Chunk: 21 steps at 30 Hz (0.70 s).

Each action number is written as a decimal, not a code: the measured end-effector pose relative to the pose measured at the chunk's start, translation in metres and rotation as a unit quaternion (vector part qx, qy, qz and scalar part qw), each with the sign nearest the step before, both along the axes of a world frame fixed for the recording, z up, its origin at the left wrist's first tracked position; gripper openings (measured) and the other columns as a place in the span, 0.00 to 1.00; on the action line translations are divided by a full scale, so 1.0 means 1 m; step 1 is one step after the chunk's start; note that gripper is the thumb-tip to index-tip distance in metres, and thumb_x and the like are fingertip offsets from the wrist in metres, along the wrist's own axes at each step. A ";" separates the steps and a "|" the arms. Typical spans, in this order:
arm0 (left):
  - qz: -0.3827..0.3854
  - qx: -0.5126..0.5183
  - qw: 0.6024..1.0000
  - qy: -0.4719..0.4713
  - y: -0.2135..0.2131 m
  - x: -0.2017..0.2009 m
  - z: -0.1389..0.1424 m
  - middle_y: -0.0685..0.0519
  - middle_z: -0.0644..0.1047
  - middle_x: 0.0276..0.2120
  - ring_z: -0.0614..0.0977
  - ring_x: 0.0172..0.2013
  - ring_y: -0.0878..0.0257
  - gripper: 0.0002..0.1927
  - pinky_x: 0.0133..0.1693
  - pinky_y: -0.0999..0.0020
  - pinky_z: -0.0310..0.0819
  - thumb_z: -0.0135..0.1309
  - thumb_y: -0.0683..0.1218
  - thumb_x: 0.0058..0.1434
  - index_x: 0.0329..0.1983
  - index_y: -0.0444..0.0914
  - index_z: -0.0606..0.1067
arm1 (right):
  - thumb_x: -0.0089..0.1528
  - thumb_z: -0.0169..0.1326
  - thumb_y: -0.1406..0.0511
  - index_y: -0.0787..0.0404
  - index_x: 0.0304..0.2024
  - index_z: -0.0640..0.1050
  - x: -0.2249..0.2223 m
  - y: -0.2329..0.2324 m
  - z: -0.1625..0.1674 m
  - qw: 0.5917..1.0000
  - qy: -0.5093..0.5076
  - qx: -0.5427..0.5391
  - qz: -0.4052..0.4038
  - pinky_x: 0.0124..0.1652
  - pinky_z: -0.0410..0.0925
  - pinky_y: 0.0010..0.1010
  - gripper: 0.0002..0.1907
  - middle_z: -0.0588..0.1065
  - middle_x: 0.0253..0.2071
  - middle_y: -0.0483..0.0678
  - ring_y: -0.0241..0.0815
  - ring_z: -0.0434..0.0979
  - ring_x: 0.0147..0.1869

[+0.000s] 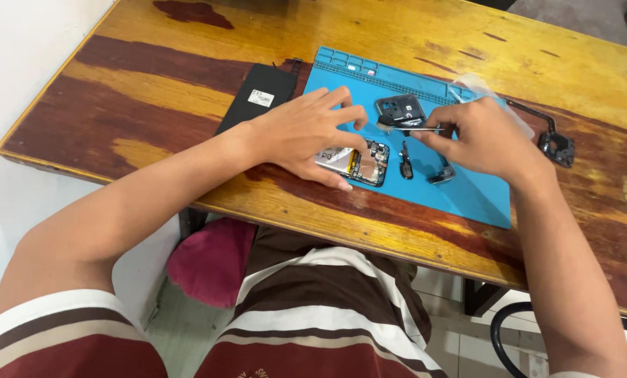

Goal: The person disassembles a smartphone by removing screws and prying off the back cover. They then use a plastic tool to disconnect internal components and lift the battery, placing removed parts on the mat.

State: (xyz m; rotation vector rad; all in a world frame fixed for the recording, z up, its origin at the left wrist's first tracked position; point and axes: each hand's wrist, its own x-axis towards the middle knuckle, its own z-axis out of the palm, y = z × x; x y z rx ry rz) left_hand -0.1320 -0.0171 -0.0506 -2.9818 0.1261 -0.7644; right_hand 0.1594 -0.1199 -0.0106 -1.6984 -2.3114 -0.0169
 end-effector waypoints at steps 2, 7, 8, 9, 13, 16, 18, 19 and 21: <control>0.003 0.010 1.000 0.007 0.001 0.002 0.000 0.53 0.72 0.49 0.70 0.51 0.51 0.26 0.44 0.56 0.65 0.57 0.72 0.61 0.48 0.49 0.79 | 0.61 0.63 0.56 0.59 0.36 0.85 0.002 -0.002 0.004 1.000 -0.013 -0.012 -0.018 0.29 0.68 0.42 0.13 0.76 0.22 0.56 0.55 0.75 0.25; -0.002 0.011 1.000 0.013 0.002 0.010 0.000 0.53 0.73 0.48 0.71 0.49 0.52 0.25 0.44 0.57 0.64 0.56 0.71 0.62 0.49 0.51 0.79 | 0.61 0.63 0.55 0.58 0.36 0.85 0.008 -0.003 0.005 0.999 -0.035 0.002 -0.020 0.29 0.68 0.44 0.14 0.75 0.21 0.57 0.58 0.76 0.26; 0.000 0.011 1.000 0.016 0.003 0.011 0.000 0.53 0.73 0.48 0.71 0.48 0.53 0.24 0.44 0.58 0.63 0.56 0.70 0.62 0.50 0.52 0.79 | 0.61 0.64 0.54 0.58 0.35 0.85 0.009 -0.002 0.005 0.999 -0.049 0.009 -0.015 0.30 0.68 0.44 0.14 0.74 0.20 0.58 0.59 0.76 0.27; 0.003 0.012 1.000 0.020 0.005 0.012 0.001 0.54 0.74 0.47 0.70 0.47 0.53 0.24 0.44 0.58 0.63 0.56 0.70 0.62 0.50 0.52 0.79 | 0.61 0.63 0.55 0.58 0.36 0.85 0.011 0.000 0.006 0.999 -0.042 0.015 -0.008 0.30 0.68 0.44 0.14 0.74 0.21 0.57 0.59 0.76 0.27; 0.010 0.022 0.999 0.032 0.009 0.014 0.000 0.54 0.74 0.44 0.71 0.45 0.55 0.27 0.42 0.59 0.62 0.57 0.72 0.62 0.51 0.50 0.80 | 0.62 0.62 0.54 0.58 0.36 0.85 0.014 0.002 0.004 0.999 -0.031 0.022 0.013 0.30 0.68 0.44 0.14 0.74 0.21 0.57 0.59 0.75 0.27; -0.001 0.019 1.000 0.022 0.011 0.014 -0.003 0.55 0.74 0.43 0.72 0.43 0.55 0.28 0.42 0.59 0.62 0.57 0.72 0.61 0.52 0.50 0.80 | 0.63 0.62 0.53 0.58 0.36 0.85 0.015 0.002 0.002 0.999 -0.043 0.007 -0.007 0.30 0.68 0.44 0.15 0.73 0.19 0.57 0.58 0.75 0.26; -0.006 0.022 1.000 0.008 0.013 0.013 -0.003 0.55 0.74 0.43 0.72 0.43 0.55 0.29 0.42 0.60 0.62 0.58 0.72 0.61 0.53 0.50 0.80 | 0.63 0.62 0.53 0.58 0.36 0.85 0.014 0.004 0.002 0.999 -0.050 0.009 -0.012 0.30 0.68 0.44 0.15 0.73 0.18 0.56 0.58 0.76 0.25; -0.005 0.026 1.000 0.010 0.014 0.012 -0.003 0.55 0.75 0.44 0.72 0.43 0.55 0.29 0.42 0.60 0.63 0.58 0.72 0.61 0.53 0.49 0.80 | 0.63 0.62 0.53 0.58 0.36 0.85 0.014 0.004 0.002 0.998 -0.052 0.018 -0.007 0.29 0.68 0.44 0.15 0.73 0.18 0.56 0.57 0.76 0.25; -0.001 0.032 0.999 0.013 0.014 0.010 -0.005 0.55 0.75 0.45 0.72 0.43 0.56 0.31 0.41 0.61 0.63 0.58 0.73 0.61 0.53 0.48 0.80 | 0.63 0.62 0.53 0.57 0.36 0.85 0.012 0.004 0.001 0.998 -0.052 0.016 -0.009 0.29 0.67 0.43 0.15 0.73 0.18 0.56 0.57 0.75 0.24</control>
